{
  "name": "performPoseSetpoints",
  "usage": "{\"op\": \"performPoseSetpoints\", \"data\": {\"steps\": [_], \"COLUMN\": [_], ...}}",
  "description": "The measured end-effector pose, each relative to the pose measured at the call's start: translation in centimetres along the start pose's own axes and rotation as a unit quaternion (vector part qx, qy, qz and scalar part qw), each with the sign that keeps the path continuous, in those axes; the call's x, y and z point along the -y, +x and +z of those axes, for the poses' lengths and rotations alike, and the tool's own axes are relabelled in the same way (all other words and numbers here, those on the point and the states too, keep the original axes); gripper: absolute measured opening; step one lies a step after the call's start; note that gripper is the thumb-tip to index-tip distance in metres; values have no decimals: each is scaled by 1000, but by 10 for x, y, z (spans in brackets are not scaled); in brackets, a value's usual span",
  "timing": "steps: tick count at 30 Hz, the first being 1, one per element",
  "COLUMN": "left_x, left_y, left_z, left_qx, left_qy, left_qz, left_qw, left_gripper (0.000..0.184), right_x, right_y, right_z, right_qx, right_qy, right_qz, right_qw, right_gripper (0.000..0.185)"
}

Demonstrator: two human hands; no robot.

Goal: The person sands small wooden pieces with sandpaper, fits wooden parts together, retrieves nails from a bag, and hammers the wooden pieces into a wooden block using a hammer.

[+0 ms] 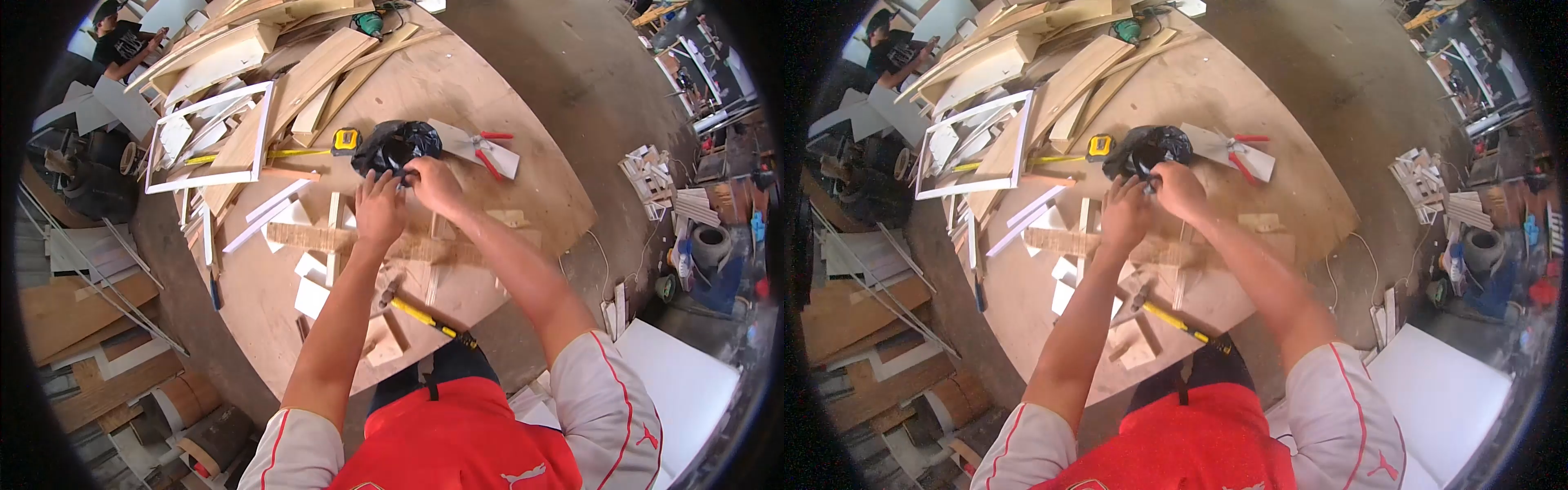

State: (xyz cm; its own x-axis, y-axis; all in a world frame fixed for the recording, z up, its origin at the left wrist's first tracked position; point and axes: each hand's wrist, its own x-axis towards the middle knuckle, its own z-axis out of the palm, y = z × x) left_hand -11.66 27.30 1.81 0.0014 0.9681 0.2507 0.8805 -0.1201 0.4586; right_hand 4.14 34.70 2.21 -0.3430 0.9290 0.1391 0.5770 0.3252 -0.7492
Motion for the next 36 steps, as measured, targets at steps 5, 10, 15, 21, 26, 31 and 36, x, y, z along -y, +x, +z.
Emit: {"op": "performPoseSetpoints", "data": {"steps": [5, 10, 15, 21, 26, 31, 36], "left_x": [6, 24, 37, 39, 30, 34, 30], "left_y": [76, 100, 99, 91, 83, 79, 74], "left_z": [48, 65, 78, 78, 63, 45, 36], "left_qx": [140, 213, 190, 172, 131, -15, -65], "left_qy": [117, 137, 134, 104, 63, -79, -270], "left_qz": [-50, -130, -135, -139, -139, -111, -226], "left_qw": [982, 959, 963, 970, 980, 991, 934], "left_gripper": [55, 70, 72, 65, 52, 32, 25], "right_x": [-74, -91, -66, -65, -98, -97, -66], "right_y": [82, 121, 143, 145, 145, 128, 106], "right_z": [34, 82, 87, 78, 92, 63, 22], "right_qx": [27, 82, 136, 214, 198, 126, 202], "right_qy": [-30, -66, -110, -165, -157, 153, 435], "right_qz": [-3, 130, 194, 154, 109, 73, 253], "right_qw": [999, 986, 965, 951, 961, 977, 840], "right_gripper": [21, 25, 25, 25, 29, 25, 8]}}
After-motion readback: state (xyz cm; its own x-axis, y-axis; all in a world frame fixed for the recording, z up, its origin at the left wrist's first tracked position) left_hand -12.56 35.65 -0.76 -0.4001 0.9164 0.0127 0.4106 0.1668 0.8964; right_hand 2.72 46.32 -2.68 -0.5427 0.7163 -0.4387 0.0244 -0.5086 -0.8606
